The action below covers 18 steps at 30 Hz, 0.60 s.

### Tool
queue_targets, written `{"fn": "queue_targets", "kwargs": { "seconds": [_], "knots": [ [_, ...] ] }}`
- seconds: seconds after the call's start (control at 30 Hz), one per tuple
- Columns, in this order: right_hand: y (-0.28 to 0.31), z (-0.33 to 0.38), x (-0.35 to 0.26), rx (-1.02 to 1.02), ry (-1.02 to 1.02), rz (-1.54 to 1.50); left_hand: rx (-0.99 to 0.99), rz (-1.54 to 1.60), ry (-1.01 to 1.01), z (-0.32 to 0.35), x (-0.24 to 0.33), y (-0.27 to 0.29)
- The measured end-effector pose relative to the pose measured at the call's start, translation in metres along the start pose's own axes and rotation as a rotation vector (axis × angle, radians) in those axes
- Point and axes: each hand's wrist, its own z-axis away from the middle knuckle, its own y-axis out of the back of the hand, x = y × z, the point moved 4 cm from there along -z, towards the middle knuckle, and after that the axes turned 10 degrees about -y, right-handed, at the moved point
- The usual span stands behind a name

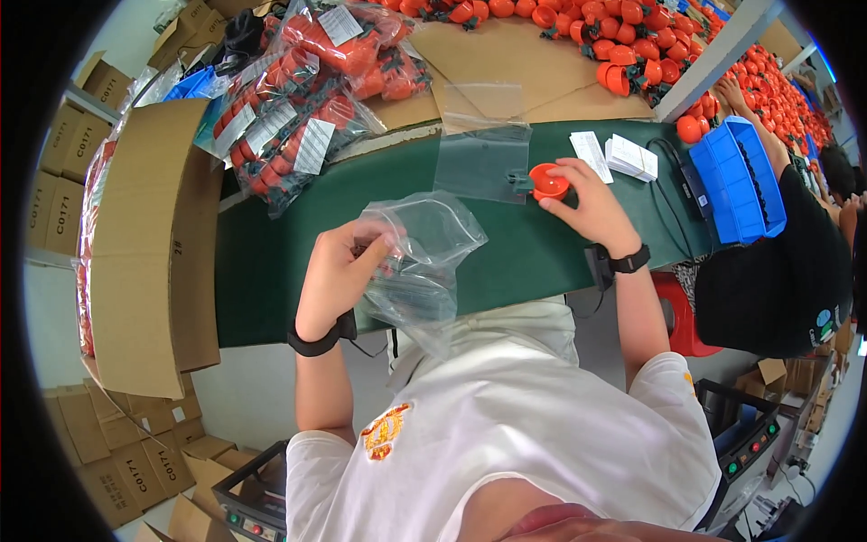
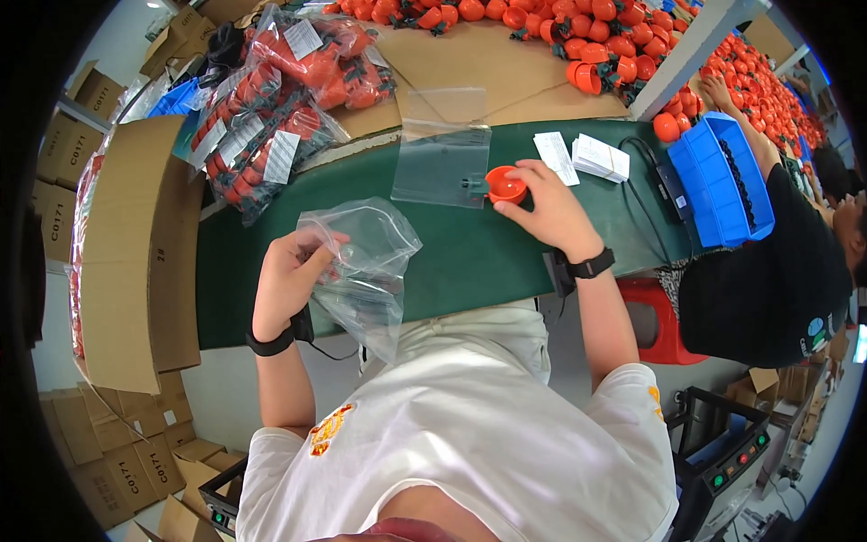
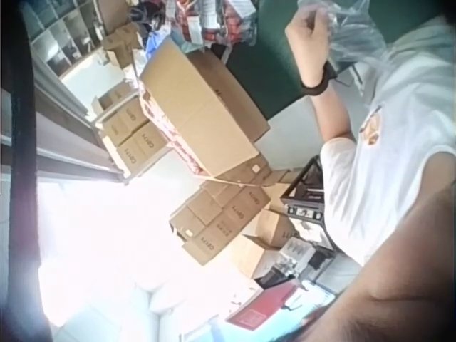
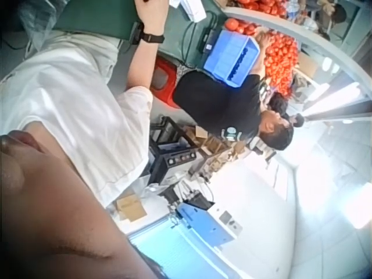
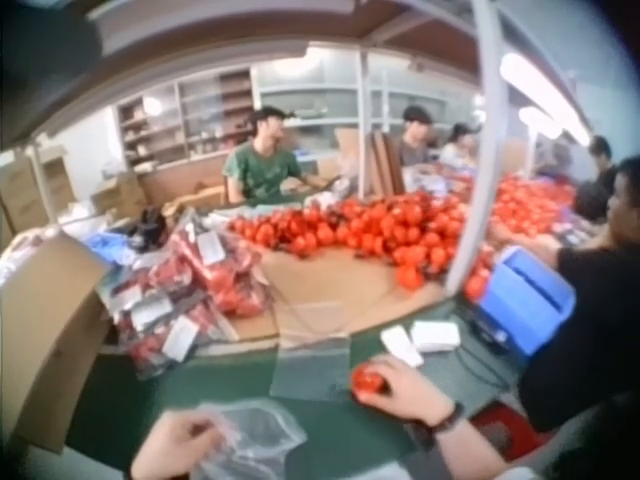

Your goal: The person packs red plastic components into a clear plastic bag by hand, then inserts a small white paper slip. They press the bag to remove air and seal the zipper closure before repeating the process with another set.

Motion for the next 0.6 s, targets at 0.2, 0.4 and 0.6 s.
{"fn": "queue_targets", "kwargs": {
  "seconds": [0.2, 0.4, 0.6],
  "knots": [
    [-0.013, -0.011, -0.023, -0.067, 0.191, -0.052, -0.021, -0.016, -0.021, -0.002, 0.004, -0.005],
    [-0.003, -0.012, -0.032, 0.248, 0.325, 0.306, 0.012, -0.021, 0.000, 0.004, -0.001, 0.004],
    [-0.033, 0.026, -0.042, 0.260, -0.303, 0.014, 0.025, -0.049, 0.011, 0.005, -0.005, 0.004]
  ]
}}
